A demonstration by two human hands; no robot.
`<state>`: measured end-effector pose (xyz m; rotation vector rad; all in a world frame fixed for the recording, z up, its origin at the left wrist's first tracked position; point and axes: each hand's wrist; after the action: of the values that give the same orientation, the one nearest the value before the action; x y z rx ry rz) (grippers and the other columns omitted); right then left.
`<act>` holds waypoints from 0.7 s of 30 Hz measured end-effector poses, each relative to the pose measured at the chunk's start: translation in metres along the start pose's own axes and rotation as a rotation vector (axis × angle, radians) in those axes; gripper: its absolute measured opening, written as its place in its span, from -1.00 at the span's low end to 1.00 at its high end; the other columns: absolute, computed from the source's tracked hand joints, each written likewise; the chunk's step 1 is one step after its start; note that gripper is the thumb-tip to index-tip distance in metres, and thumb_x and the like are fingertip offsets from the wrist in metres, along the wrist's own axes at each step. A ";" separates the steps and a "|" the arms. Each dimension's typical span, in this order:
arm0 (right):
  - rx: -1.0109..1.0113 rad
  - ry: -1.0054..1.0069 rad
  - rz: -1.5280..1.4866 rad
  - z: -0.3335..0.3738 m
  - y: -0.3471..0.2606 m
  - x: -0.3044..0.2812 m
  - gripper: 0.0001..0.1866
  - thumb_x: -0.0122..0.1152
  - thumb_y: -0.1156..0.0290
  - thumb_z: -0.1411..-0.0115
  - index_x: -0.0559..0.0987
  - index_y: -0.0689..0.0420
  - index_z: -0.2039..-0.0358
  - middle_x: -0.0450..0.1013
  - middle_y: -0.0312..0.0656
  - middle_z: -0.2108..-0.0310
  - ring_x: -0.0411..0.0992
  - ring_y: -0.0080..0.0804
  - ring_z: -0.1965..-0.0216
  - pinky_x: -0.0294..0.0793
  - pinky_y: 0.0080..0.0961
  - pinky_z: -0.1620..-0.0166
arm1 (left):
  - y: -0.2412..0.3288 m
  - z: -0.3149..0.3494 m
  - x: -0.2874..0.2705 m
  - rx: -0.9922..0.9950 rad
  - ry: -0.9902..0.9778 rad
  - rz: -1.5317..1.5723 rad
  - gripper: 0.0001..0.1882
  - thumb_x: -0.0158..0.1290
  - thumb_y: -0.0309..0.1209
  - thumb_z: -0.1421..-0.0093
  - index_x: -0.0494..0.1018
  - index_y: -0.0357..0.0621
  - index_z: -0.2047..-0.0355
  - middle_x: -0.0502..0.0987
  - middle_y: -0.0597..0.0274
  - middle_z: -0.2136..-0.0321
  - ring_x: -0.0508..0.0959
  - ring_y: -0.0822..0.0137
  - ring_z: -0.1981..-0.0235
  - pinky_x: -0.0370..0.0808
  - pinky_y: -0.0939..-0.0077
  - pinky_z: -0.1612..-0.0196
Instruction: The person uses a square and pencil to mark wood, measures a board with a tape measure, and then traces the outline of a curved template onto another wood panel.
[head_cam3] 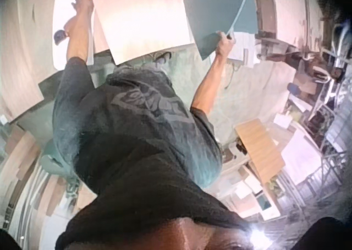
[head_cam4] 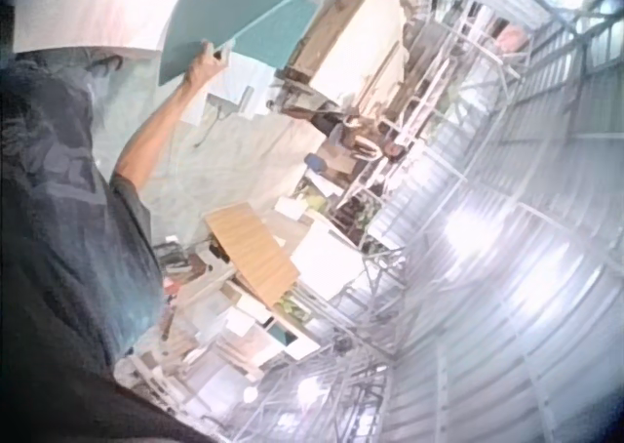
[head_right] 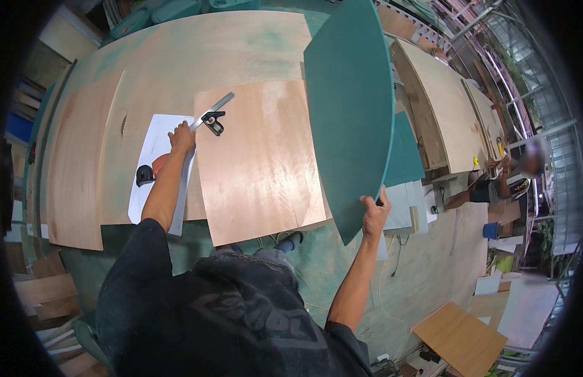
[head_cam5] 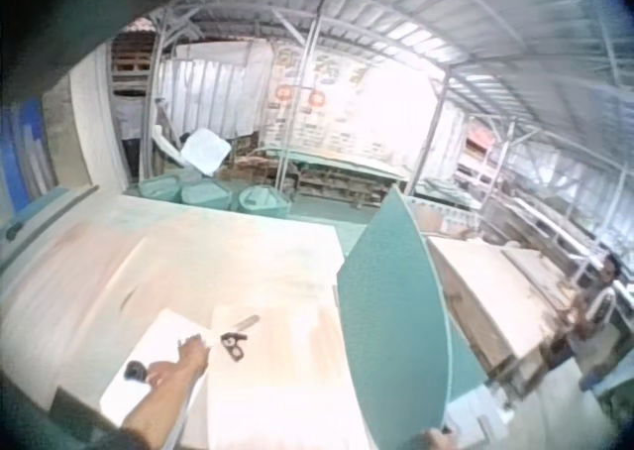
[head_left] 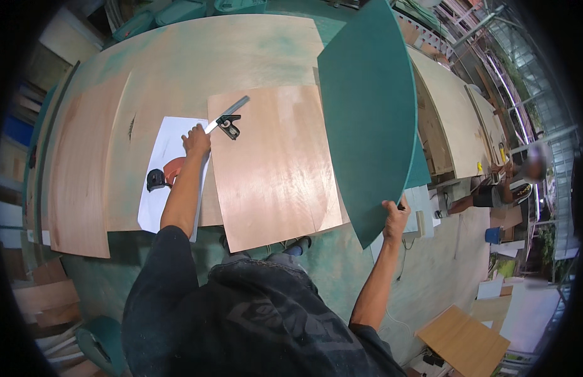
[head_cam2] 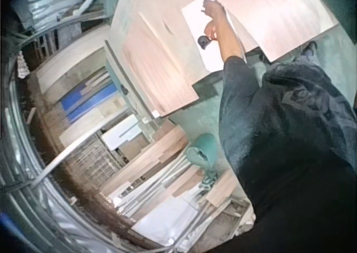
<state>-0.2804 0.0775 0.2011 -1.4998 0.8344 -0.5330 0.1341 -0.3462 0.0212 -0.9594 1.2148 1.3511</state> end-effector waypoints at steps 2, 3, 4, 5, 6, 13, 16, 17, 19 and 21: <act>-0.045 -0.035 0.013 0.009 -0.005 0.007 -0.68 0.08 0.63 0.04 0.59 0.32 0.22 0.40 -0.34 0.32 0.32 -0.55 0.30 0.30 -0.62 0.17 | -0.008 0.009 0.022 0.054 0.079 0.099 -0.58 0.08 -0.22 -0.26 0.37 -0.25 -0.01 0.49 -0.05 0.01 0.50 -0.02 -0.04 0.37 -0.11 -0.09; -0.078 -0.056 0.032 0.011 -0.012 0.013 -0.67 0.08 0.64 0.06 0.58 0.33 0.22 0.39 -0.32 0.29 0.32 -0.53 0.28 0.30 -0.62 0.15 | -0.019 0.010 0.030 0.040 0.085 0.154 -0.60 0.07 -0.26 -0.26 0.37 -0.26 0.00 0.49 -0.07 0.02 0.50 -0.05 -0.03 0.41 -0.05 -0.07; -0.113 -0.071 0.056 0.012 -0.014 0.014 -0.66 0.08 0.64 0.07 0.58 0.34 0.21 0.39 -0.31 0.27 0.32 -0.52 0.25 0.30 -0.61 0.13 | -0.027 0.013 0.035 0.033 0.088 0.214 -0.62 0.07 -0.29 -0.26 0.37 -0.27 0.01 0.49 -0.10 0.03 0.50 -0.08 -0.02 0.45 0.00 -0.04; -0.083 -0.089 0.048 0.012 -0.012 0.010 -0.62 0.08 0.65 0.10 0.56 0.37 0.18 0.39 -0.27 0.20 0.31 -0.49 0.19 0.29 -0.61 0.09 | -0.034 0.019 0.039 0.022 0.127 0.238 -0.64 0.07 -0.33 -0.25 0.37 -0.30 0.03 0.48 -0.14 0.04 0.51 -0.12 0.01 0.47 0.03 -0.01; -0.082 -0.092 0.051 0.012 -0.011 0.007 -0.61 0.08 0.65 0.10 0.56 0.36 0.17 0.39 -0.27 0.20 0.31 -0.49 0.19 0.29 -0.62 0.09 | -0.044 0.026 0.043 0.011 0.165 0.264 -0.66 0.06 -0.37 -0.25 0.37 -0.33 0.05 0.47 -0.19 0.05 0.52 -0.16 0.05 0.50 0.06 0.02; -0.130 -0.087 0.042 0.011 -0.017 0.010 -0.56 0.06 0.65 0.08 0.58 0.33 0.11 0.39 -0.31 0.22 0.30 -0.55 0.25 0.29 -0.64 0.16 | -0.106 0.069 0.018 -0.369 0.327 0.212 -0.57 -0.03 -0.28 -0.31 0.32 -0.51 0.05 0.43 -0.37 0.06 0.56 -0.20 0.10 0.53 0.03 0.06; -0.157 -0.104 0.012 0.011 -0.015 0.014 -0.57 0.05 0.66 0.07 0.58 0.32 0.11 0.38 -0.33 0.21 0.29 -0.57 0.27 0.29 -0.65 0.19 | -0.124 0.079 0.001 -0.484 0.331 0.245 -0.59 -0.05 -0.34 -0.29 0.31 -0.52 0.04 0.42 -0.38 0.05 0.56 -0.19 0.08 0.53 0.01 0.05; -0.163 -0.113 -0.005 0.012 -0.014 0.016 -0.56 0.05 0.66 0.06 0.58 0.32 0.09 0.39 -0.33 0.19 0.30 -0.58 0.27 0.29 -0.65 0.19 | -0.131 0.080 0.000 -0.465 0.358 0.212 -0.62 -0.07 -0.40 -0.26 0.31 -0.52 0.04 0.42 -0.37 0.06 0.56 -0.20 0.10 0.53 0.02 0.03; -0.146 -0.121 -0.008 0.015 -0.016 0.021 -0.53 0.06 0.67 0.08 0.58 0.32 0.07 0.39 -0.32 0.17 0.30 -0.57 0.25 0.30 -0.65 0.20 | -0.137 0.084 -0.005 -0.490 0.331 0.205 -0.60 -0.07 -0.41 -0.24 0.31 -0.51 0.02 0.39 -0.37 0.02 0.54 -0.21 0.05 0.52 0.01 0.01; -0.152 -0.141 -0.010 0.019 -0.018 0.027 -0.45 0.07 0.67 0.09 0.55 0.29 -0.02 0.38 -0.31 0.15 0.31 -0.57 0.23 0.31 -0.67 0.19 | -0.131 0.088 -0.011 -0.510 0.310 0.149 -0.57 -0.06 -0.38 -0.22 0.31 -0.49 -0.01 0.36 -0.35 -0.03 0.50 -0.22 -0.01 0.49 -0.01 -0.02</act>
<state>-0.2457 0.0683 0.2121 -1.6607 0.7716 -0.3727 0.2711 -0.2681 0.0260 -1.5048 1.2083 1.7218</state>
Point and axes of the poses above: each hand's wrist, its own z-axis away from the middle knuckle, its own x-axis out of the palm, y = z × x
